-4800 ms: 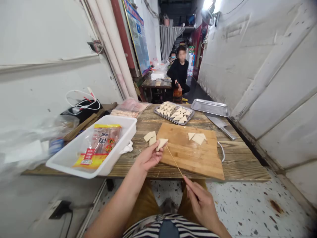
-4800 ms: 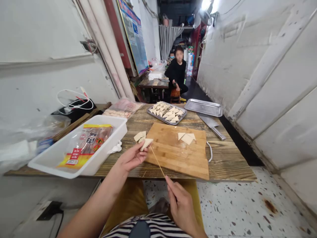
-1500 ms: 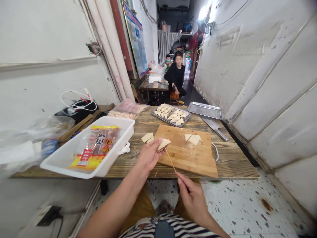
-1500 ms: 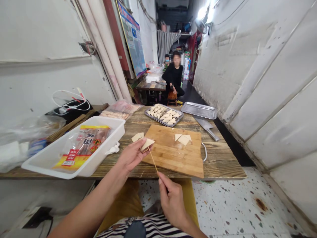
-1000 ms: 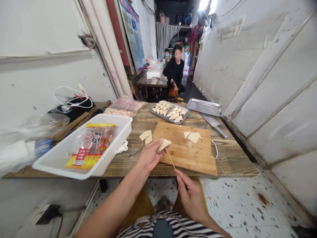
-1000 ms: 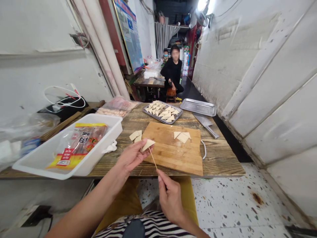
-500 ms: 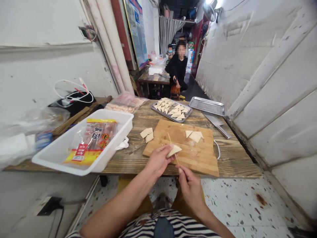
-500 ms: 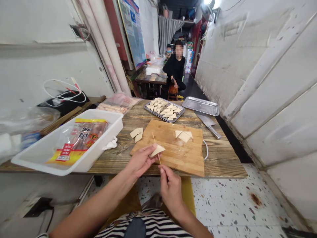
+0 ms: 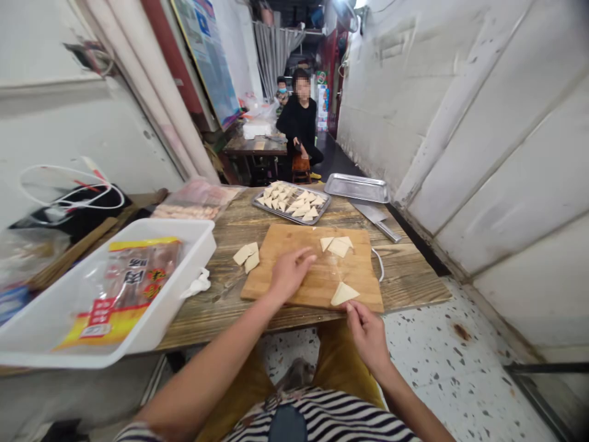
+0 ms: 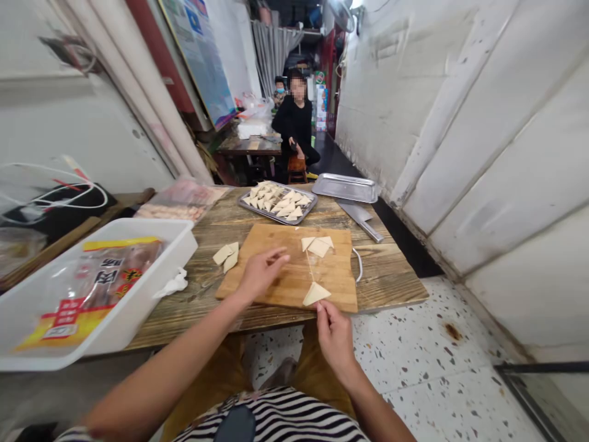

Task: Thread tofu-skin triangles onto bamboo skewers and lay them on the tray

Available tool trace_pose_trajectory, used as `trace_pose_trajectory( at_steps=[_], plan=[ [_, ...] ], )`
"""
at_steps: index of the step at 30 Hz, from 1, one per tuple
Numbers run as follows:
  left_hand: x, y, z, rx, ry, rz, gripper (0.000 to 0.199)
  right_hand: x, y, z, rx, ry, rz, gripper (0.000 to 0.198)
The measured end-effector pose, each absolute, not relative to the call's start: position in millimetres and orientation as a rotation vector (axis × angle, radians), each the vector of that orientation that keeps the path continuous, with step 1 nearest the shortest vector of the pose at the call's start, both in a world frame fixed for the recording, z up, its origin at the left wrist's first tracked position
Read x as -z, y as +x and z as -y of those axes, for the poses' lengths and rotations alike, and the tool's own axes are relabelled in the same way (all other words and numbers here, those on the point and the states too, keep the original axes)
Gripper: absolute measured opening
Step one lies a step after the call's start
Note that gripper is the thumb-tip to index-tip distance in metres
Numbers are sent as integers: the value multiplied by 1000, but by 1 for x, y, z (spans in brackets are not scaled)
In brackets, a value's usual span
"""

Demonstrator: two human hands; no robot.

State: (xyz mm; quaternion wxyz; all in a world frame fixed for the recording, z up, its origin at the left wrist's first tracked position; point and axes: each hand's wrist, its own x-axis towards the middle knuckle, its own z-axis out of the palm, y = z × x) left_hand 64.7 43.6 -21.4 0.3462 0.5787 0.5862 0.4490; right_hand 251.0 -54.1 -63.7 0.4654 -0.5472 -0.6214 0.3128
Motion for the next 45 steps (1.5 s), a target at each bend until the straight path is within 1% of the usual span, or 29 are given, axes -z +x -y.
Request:
trace_pose_trajectory(
  at_steps=[2, 3, 6, 11, 16, 17, 19, 21, 24, 26, 33, 45],
  plan=[
    [20, 74, -77, -1009, 1752, -1601, 32, 71, 262, 60, -779, -1368, 1467, 31],
    [20, 81, -93, -905, 1798, -1659, 28, 75, 266, 63, -786, -1371, 1444, 31],
    [21, 98, -133, -751, 1801, -1712, 17, 82, 273, 69, -817, -1373, 1398, 31],
    [26, 112, -152, -644, 1774, -1624, 26, 83, 277, 72, -816, -1389, 1380, 32],
    [30, 111, -123, -808, 1711, -1494, 14, 72, 274, 71, -795, -1398, 1391, 31],
    [30, 109, -115, -837, 1700, -1475, 14, 70, 273, 72, -794, -1387, 1400, 31],
    [28, 100, -98, -905, 1576, -1418, 21, 67, 268, 73, -791, -1364, 1440, 30],
    [23, 88, -80, -988, 1218, -1277, 25, 65, 262, 76, -795, -1344, 1500, 29],
    [16, 68, -55, -1074, 597, -997, 24, 63, 252, 82, -816, -1316, 1595, 27],
    [13, 57, -41, -1110, 433, -943, 21, 60, 246, 86, -840, -1291, 1646, 27],
    [14, 43, -22, -1196, 315, -1052, 11, 54, 238, 92, -902, -1249, 1755, 27],
    [19, 42, -20, -1149, 278, -1037, 10, 55, 240, 91, -910, -1264, 1755, 27]
  ],
)
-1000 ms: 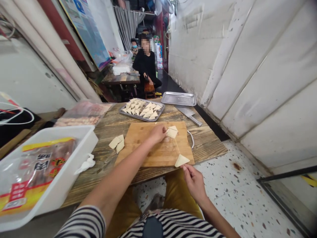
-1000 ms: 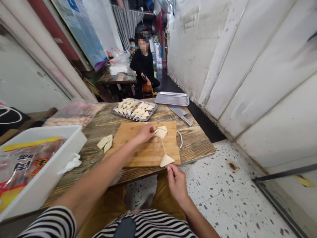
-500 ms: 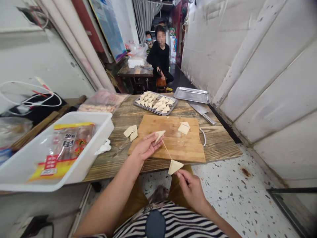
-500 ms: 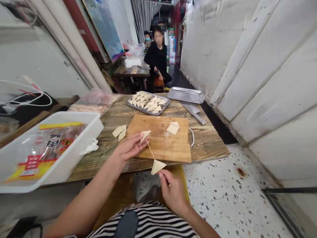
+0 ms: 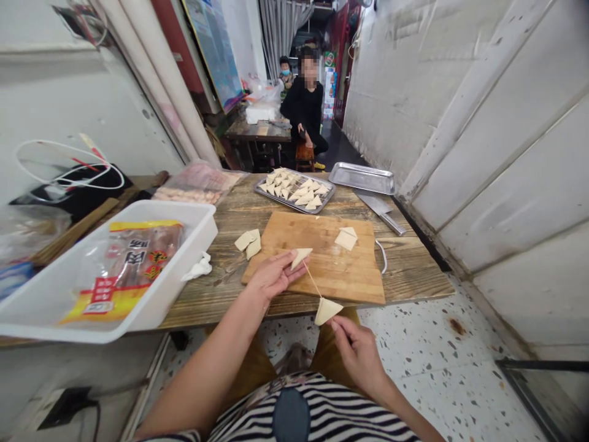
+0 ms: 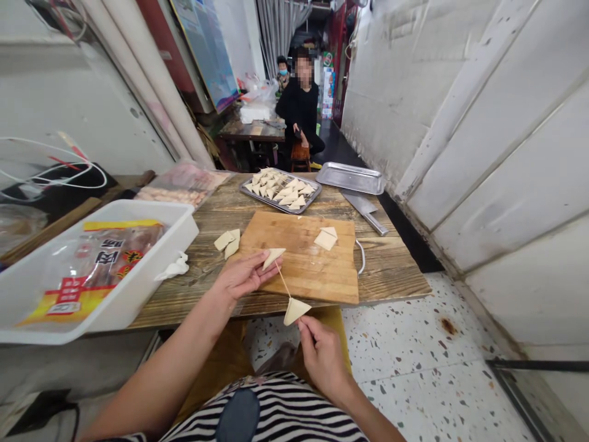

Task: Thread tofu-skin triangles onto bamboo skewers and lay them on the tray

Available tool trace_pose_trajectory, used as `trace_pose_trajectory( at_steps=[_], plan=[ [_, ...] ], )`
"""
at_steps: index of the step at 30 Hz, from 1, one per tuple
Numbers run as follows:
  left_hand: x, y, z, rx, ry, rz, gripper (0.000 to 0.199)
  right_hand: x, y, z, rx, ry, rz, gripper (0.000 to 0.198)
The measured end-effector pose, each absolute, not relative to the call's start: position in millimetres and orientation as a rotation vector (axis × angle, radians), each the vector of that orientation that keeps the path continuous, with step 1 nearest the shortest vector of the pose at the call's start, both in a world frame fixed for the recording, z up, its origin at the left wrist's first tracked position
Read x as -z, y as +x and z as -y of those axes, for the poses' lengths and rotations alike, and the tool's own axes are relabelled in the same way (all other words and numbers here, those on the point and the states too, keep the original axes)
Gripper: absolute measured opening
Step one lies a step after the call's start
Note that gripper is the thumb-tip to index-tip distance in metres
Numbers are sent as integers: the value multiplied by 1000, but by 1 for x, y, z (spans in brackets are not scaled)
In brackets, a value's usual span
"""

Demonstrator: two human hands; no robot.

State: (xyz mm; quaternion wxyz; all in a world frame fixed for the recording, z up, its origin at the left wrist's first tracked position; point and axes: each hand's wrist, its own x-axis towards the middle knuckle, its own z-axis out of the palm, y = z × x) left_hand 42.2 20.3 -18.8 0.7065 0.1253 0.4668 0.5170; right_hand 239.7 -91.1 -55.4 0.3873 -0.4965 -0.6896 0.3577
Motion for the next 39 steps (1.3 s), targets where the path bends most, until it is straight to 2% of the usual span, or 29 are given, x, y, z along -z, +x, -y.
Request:
trace_pose_trajectory(
  at_steps=[39],
  plan=[
    [10, 56, 3, -957, 588, -984, 13, 50, 239, 90, -951, -1208, 1734, 29]
  ],
)
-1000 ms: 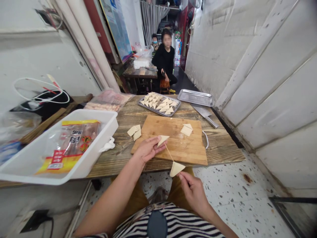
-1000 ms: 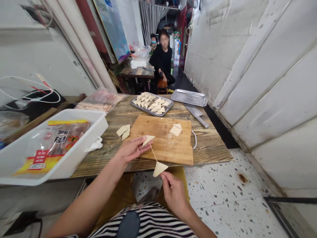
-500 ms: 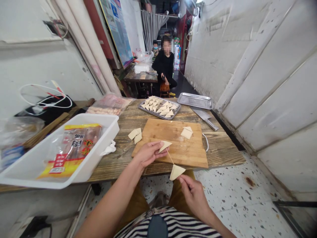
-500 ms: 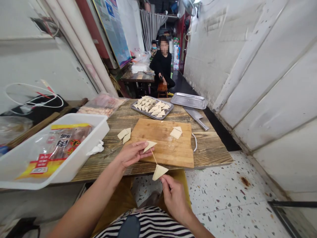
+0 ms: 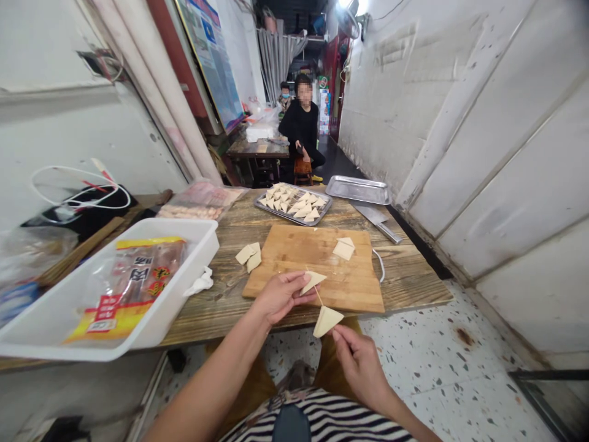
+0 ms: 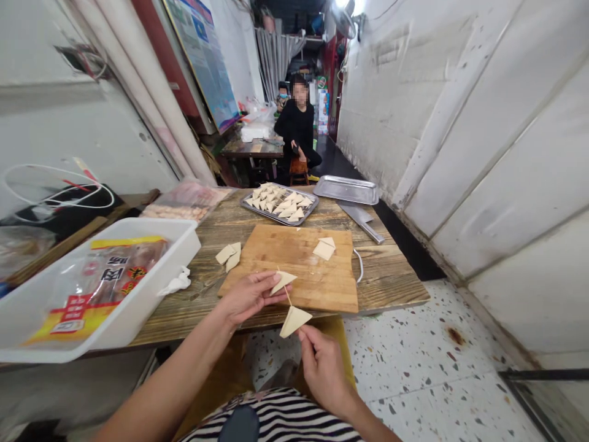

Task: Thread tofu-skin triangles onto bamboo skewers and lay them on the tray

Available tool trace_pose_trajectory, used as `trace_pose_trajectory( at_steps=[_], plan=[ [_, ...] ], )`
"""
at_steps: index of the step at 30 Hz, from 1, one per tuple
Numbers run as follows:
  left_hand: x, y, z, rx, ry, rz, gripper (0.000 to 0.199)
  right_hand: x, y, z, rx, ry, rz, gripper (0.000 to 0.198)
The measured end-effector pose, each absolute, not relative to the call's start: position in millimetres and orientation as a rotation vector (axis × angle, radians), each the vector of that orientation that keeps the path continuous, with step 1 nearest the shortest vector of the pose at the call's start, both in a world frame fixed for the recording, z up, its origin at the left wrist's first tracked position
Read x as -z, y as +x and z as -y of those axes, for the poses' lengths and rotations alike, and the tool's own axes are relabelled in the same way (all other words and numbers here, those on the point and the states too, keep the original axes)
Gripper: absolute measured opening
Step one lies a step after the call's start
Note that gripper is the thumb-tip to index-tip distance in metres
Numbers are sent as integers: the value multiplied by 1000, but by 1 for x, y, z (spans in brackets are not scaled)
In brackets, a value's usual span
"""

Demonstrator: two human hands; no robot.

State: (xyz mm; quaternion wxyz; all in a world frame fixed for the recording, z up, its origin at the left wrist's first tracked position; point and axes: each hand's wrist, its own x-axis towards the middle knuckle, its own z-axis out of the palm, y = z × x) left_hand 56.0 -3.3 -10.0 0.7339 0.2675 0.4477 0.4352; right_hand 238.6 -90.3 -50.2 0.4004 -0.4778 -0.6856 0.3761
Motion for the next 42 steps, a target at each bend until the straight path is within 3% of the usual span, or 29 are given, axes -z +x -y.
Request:
trace_pose_trajectory(
  at_steps=[11, 16, 20, 26, 36, 42],
  plan=[
    [29, 79, -1, -861, 652, -1054, 27, 74, 242, 74, -933, -1251, 1567, 30],
    [29, 80, -42, -1032, 1214, -1458, 37, 78, 260, 76, -930, -1306, 1441, 31],
    [28, 106, -77, -769, 1842, -1699, 32, 82, 277, 77, -960, -1349, 1296, 33],
    [34, 158, -107, -502, 2003, -2023, 57, 83, 292, 80, -933, -1417, 1216, 37],
    [38, 164, -114, -635, 1884, -1779, 38, 87, 295, 79, -922, -1438, 1220, 40],
    [37, 168, -117, -654, 1938, -1709, 38, 85, 289, 80, -913, -1420, 1263, 38]
  ],
)
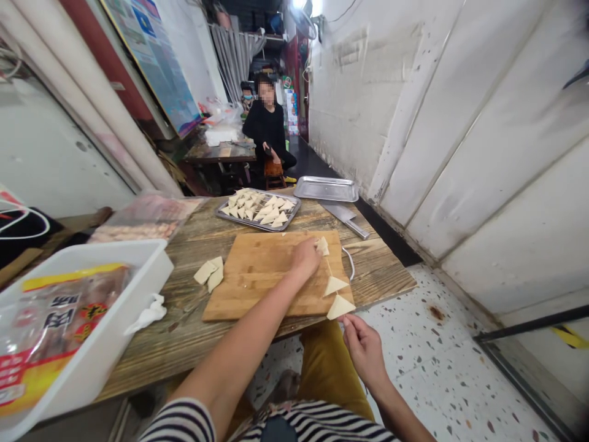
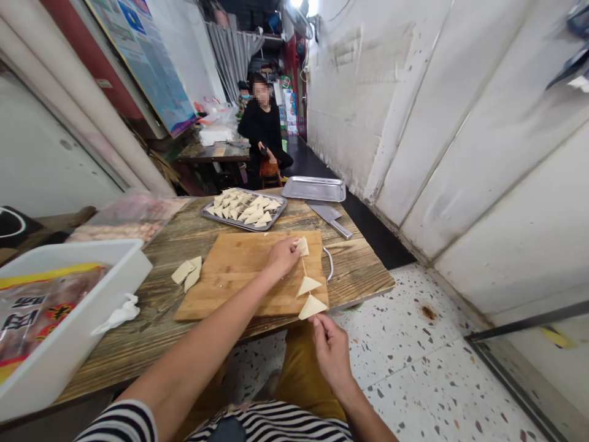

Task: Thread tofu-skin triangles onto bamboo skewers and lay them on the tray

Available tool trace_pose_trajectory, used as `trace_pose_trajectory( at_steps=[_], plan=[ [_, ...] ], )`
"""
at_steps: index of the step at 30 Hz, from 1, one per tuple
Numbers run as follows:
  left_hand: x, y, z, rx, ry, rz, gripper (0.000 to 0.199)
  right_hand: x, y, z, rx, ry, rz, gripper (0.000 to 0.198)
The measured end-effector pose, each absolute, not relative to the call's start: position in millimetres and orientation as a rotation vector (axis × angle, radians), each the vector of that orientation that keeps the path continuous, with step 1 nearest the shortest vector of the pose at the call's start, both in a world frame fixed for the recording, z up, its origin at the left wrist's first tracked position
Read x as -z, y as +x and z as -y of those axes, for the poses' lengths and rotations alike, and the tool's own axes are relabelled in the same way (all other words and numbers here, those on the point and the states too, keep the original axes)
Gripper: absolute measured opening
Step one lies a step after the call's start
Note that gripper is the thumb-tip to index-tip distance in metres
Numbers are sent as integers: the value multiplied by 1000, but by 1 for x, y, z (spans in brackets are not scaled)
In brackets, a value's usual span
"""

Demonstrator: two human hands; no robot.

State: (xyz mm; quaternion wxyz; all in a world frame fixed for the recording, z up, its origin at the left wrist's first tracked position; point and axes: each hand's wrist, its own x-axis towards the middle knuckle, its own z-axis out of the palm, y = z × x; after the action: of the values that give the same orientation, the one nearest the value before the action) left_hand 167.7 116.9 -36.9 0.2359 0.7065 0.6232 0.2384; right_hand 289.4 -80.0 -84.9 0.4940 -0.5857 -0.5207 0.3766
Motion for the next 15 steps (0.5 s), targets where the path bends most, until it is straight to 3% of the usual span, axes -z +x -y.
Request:
trace_pose_trajectory(
  at_steps=[8, 15],
  plan=[
    [33, 178, -119, -770, 1797, -1653, 25, 76, 290, 83, -878, -1437, 1249, 37],
    [36, 115, -98, -961, 1365, -1474, 21, 77, 285, 84, -877, -1388, 1327, 35]
  ],
)
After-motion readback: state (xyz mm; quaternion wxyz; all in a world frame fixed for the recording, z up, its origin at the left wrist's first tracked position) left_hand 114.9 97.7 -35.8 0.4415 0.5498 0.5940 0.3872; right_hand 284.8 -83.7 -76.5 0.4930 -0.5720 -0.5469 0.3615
